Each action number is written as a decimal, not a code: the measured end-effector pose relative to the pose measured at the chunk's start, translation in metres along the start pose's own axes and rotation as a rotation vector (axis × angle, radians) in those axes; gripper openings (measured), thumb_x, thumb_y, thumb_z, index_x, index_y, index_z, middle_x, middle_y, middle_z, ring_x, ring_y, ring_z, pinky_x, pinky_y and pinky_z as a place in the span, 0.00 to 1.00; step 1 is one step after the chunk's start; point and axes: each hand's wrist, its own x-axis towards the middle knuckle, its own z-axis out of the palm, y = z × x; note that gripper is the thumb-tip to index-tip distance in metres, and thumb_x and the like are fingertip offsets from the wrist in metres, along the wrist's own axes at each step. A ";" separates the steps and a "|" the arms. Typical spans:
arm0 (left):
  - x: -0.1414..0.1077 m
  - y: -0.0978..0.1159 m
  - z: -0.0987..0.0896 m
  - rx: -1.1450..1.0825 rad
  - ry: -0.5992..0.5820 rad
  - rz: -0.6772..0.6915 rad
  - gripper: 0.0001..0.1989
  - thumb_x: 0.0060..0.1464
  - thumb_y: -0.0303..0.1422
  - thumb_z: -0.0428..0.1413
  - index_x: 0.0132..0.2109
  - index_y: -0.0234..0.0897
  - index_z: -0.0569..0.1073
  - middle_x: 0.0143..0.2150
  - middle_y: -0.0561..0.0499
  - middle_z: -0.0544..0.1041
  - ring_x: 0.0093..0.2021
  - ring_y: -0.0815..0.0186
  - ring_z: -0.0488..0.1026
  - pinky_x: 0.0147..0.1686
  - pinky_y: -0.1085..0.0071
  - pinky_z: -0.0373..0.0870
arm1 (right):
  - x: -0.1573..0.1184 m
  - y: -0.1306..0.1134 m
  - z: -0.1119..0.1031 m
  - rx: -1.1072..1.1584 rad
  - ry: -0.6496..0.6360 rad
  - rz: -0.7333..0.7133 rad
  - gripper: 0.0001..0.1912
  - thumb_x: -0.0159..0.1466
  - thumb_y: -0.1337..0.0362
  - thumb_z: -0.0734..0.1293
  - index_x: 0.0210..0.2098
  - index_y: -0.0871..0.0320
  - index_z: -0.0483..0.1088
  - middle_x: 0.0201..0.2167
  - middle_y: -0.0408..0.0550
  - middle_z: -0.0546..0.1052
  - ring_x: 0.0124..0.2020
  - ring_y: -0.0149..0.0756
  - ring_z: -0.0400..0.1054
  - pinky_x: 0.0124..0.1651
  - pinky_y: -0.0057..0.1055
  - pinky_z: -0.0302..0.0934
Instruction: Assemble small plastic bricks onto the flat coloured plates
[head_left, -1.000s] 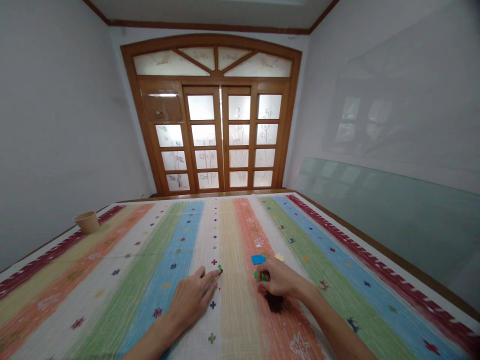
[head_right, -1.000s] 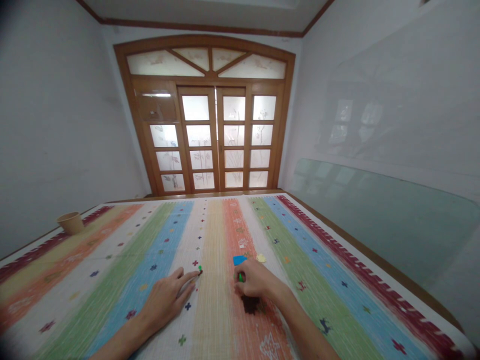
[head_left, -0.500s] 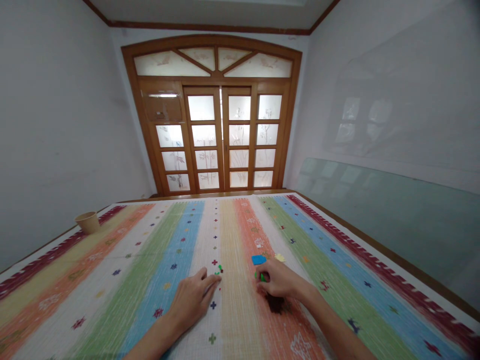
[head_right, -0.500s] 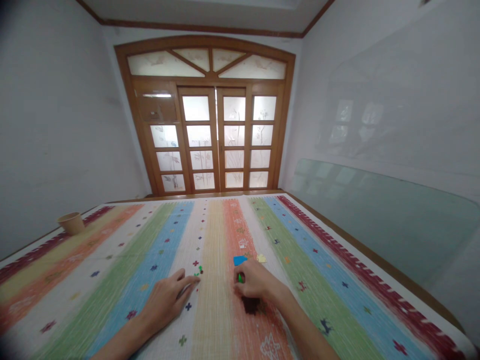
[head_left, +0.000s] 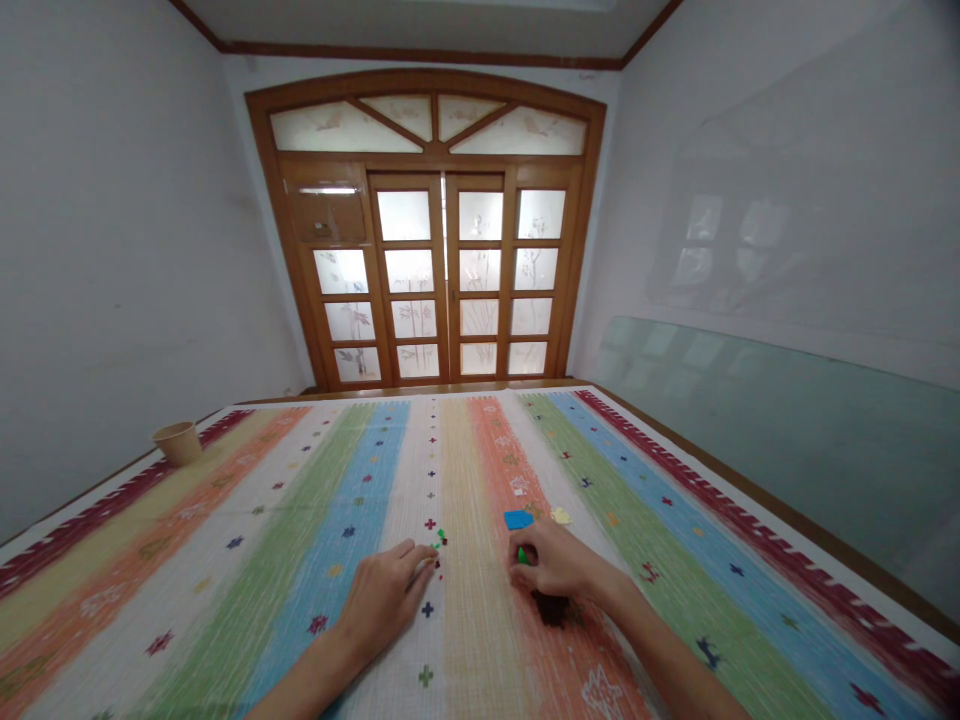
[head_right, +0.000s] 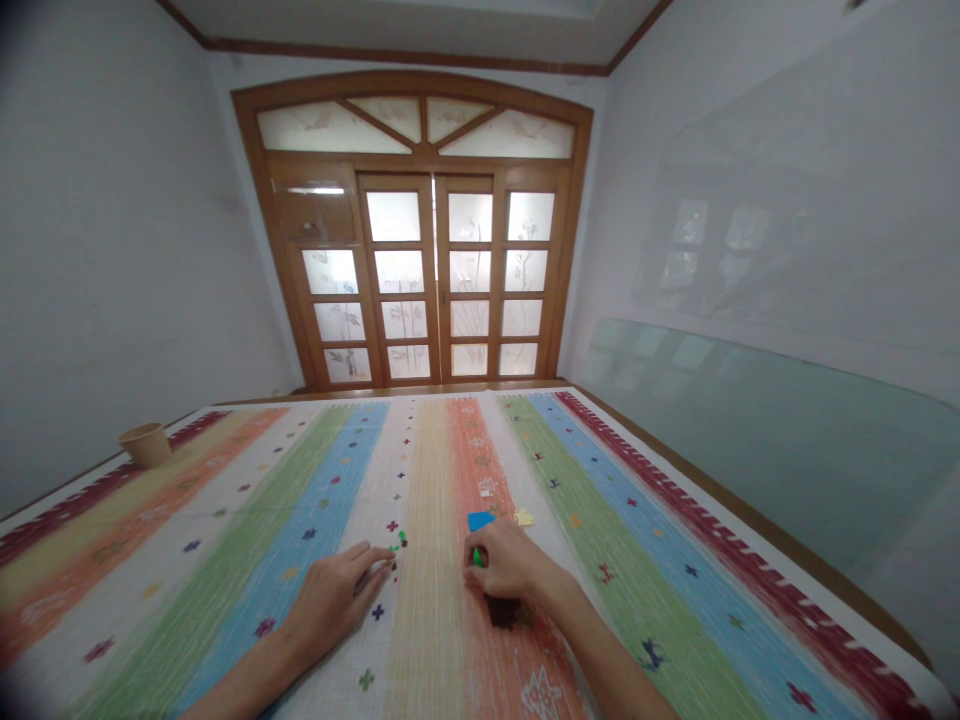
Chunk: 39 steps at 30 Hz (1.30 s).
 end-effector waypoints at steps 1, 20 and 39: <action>0.000 0.000 0.000 0.005 -0.002 0.002 0.13 0.64 0.33 0.47 0.44 0.41 0.77 0.35 0.50 0.80 0.31 0.66 0.77 0.31 0.74 0.69 | 0.000 -0.001 0.000 -0.002 -0.001 0.002 0.07 0.52 0.71 0.70 0.30 0.58 0.79 0.21 0.41 0.71 0.23 0.29 0.59 0.27 0.25 0.47; -0.001 -0.002 0.003 -0.031 -0.020 0.009 0.10 0.63 0.33 0.50 0.41 0.41 0.76 0.34 0.52 0.82 0.32 0.66 0.79 0.32 0.75 0.70 | 0.000 -0.010 0.009 -0.001 0.017 -0.003 0.05 0.54 0.68 0.70 0.31 0.57 0.79 0.23 0.44 0.76 0.25 0.30 0.65 0.28 0.25 0.49; -0.004 0.006 0.002 -0.083 0.171 0.272 0.13 0.69 0.37 0.48 0.41 0.38 0.74 0.29 0.54 0.81 0.24 0.71 0.76 0.27 0.76 0.65 | 0.002 -0.041 0.029 0.226 0.179 -0.039 0.07 0.61 0.62 0.70 0.35 0.57 0.79 0.18 0.38 0.64 0.21 0.28 0.55 0.28 0.26 0.47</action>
